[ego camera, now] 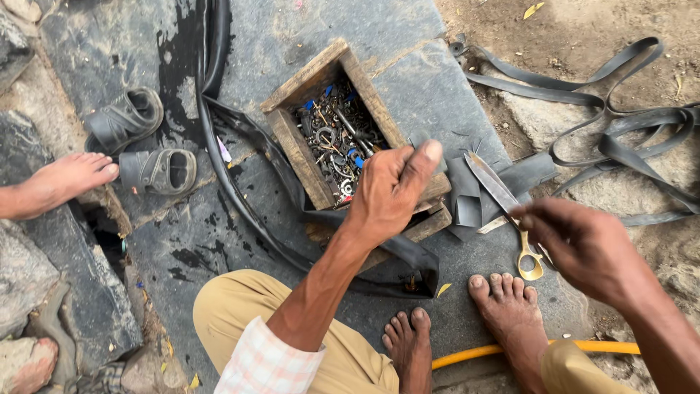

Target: The person cuts a strip of rubber using shears and then rubs the surface of a bicycle inner tube with a small block. The person is sitting on the ground next to a wooden box containing tools and spare parts.

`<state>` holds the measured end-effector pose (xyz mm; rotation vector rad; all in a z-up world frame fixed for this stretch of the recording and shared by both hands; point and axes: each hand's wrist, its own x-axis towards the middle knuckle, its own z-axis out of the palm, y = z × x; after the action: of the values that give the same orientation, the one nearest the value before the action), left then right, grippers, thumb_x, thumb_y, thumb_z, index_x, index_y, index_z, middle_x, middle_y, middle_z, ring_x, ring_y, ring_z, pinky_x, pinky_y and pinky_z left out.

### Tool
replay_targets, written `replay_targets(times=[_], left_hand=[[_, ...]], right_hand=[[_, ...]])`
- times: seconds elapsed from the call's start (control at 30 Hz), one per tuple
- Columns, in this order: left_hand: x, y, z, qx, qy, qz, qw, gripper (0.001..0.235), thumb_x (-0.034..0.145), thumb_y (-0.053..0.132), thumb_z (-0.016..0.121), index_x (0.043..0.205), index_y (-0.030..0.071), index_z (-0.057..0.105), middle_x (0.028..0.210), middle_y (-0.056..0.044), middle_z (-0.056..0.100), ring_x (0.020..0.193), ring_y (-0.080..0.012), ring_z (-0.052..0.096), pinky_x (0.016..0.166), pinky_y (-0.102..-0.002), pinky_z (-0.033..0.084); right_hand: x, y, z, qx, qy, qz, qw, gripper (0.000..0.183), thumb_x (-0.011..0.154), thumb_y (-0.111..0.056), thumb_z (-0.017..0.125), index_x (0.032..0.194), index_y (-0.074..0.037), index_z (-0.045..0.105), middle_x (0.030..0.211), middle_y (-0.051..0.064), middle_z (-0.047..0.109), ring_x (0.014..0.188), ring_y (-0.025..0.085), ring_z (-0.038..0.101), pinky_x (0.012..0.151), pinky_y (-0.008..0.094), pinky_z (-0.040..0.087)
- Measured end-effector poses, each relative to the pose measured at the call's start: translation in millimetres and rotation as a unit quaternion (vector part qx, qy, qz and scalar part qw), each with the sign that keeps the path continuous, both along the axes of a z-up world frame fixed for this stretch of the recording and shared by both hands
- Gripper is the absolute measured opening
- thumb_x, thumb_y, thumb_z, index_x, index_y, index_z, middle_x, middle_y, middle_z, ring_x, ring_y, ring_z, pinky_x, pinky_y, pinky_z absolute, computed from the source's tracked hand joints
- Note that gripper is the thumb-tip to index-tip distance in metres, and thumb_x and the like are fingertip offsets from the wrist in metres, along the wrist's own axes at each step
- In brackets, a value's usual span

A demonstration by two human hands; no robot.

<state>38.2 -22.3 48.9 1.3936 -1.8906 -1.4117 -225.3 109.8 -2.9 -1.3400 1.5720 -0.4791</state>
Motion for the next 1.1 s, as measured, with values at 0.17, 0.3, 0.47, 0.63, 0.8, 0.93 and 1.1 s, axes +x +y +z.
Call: replay_targets(times=[0.17, 0.3, 0.47, 0.63, 0.8, 0.93, 1.1], left_hand=[[-0.7, 36.5, 27.7, 0.036, -0.016, -0.088, 0.995, 0.057, 0.101, 0.051, 0.056, 0.07, 0.004, 0.062, 0.054, -0.002, 0.051, 0.05, -0.0106, 0.046, 0.045, -0.036, 0.036], [9.9, 66.1, 41.2, 0.017, -0.025, 0.012, 0.999, 0.061, 0.104, 0.053, 0.058, 0.075, 0.0, 0.06, 0.057, -0.005, 0.045, 0.057, -0.0117, 0.04, 0.049, -0.037, 0.037], [18.9, 90.9, 39.4, 0.089, -0.031, 0.073, 0.993, 0.063, 0.101, 0.057, 0.057, 0.071, 0.001, 0.06, 0.054, -0.003, 0.048, 0.055, -0.0079, 0.045, 0.046, -0.036, 0.04], [25.6, 108.0, 21.5, 0.095, -0.048, 0.1, 0.989, 0.067, 0.101, 0.059, 0.056, 0.066, 0.001, 0.056, 0.053, -0.003, 0.047, 0.053, -0.0092, 0.043, 0.045, -0.036, 0.038], [24.5, 123.2, -5.1, 0.183, -0.038, 0.153, 0.971, 0.056, 0.102, 0.063, 0.043, 0.1, 0.013, 0.069, 0.062, 0.004, 0.054, 0.054, -0.0078, 0.055, 0.045, -0.029, 0.046], [21.6, 145.7, -12.3, 0.106, -0.134, 0.43, 0.887, 0.041, 0.103, 0.046, 0.052, 0.105, 0.005, 0.058, 0.081, -0.001, 0.06, 0.07, -0.0158, 0.061, 0.055, -0.033, 0.051], [1.4, 152.2, -25.3, 0.209, -0.107, 0.465, 0.853, 0.066, 0.08, 0.026, 0.081, 0.127, 0.008, 0.038, 0.102, -0.008, 0.058, 0.08, -0.0195, 0.066, 0.064, -0.037, 0.06]], right_hand=[[26.6, -31.0, 38.9, 0.136, -0.304, -0.076, 0.94, 0.032, 0.102, -0.028, 0.063, 0.127, -0.01, 0.074, 0.075, 0.008, 0.07, 0.06, 0.015, 0.063, 0.048, 0.03, 0.053], [54.7, -40.4, 41.2, 0.186, -0.35, -0.107, 0.912, 0.026, 0.089, -0.023, 0.071, 0.107, -0.003, 0.075, 0.065, 0.001, 0.058, 0.056, 0.009, 0.049, 0.047, 0.026, 0.034], [70.0, -44.8, 36.4, 0.194, -0.362, -0.097, 0.906, 0.022, 0.092, -0.022, 0.071, 0.1, -0.001, 0.074, 0.059, -0.001, 0.051, 0.051, 0.008, 0.041, 0.044, 0.026, 0.029], [74.3, -49.8, 37.5, 0.25, -0.353, -0.023, 0.901, 0.023, 0.092, -0.024, 0.064, 0.099, -0.005, 0.076, 0.051, 0.002, 0.052, 0.044, 0.01, 0.039, 0.042, 0.027, 0.03], [76.1, -57.4, 38.1, 0.208, -0.281, -0.055, 0.935, 0.025, 0.098, -0.026, 0.06, 0.101, -0.003, 0.071, 0.059, 0.009, 0.058, 0.049, 0.016, 0.045, 0.046, 0.032, 0.036], [65.2, -63.7, 38.7, 0.129, -0.329, -0.177, 0.919, 0.035, 0.103, -0.029, 0.048, 0.101, -0.001, 0.069, 0.085, 0.011, 0.074, 0.071, 0.02, 0.07, 0.063, 0.037, 0.058], [65.5, -67.2, 39.1, 0.122, -0.18, -0.175, 0.96, 0.019, 0.097, -0.013, 0.064, 0.109, 0.002, 0.065, 0.094, 0.016, 0.072, 0.084, 0.024, 0.071, 0.077, 0.038, 0.059]])
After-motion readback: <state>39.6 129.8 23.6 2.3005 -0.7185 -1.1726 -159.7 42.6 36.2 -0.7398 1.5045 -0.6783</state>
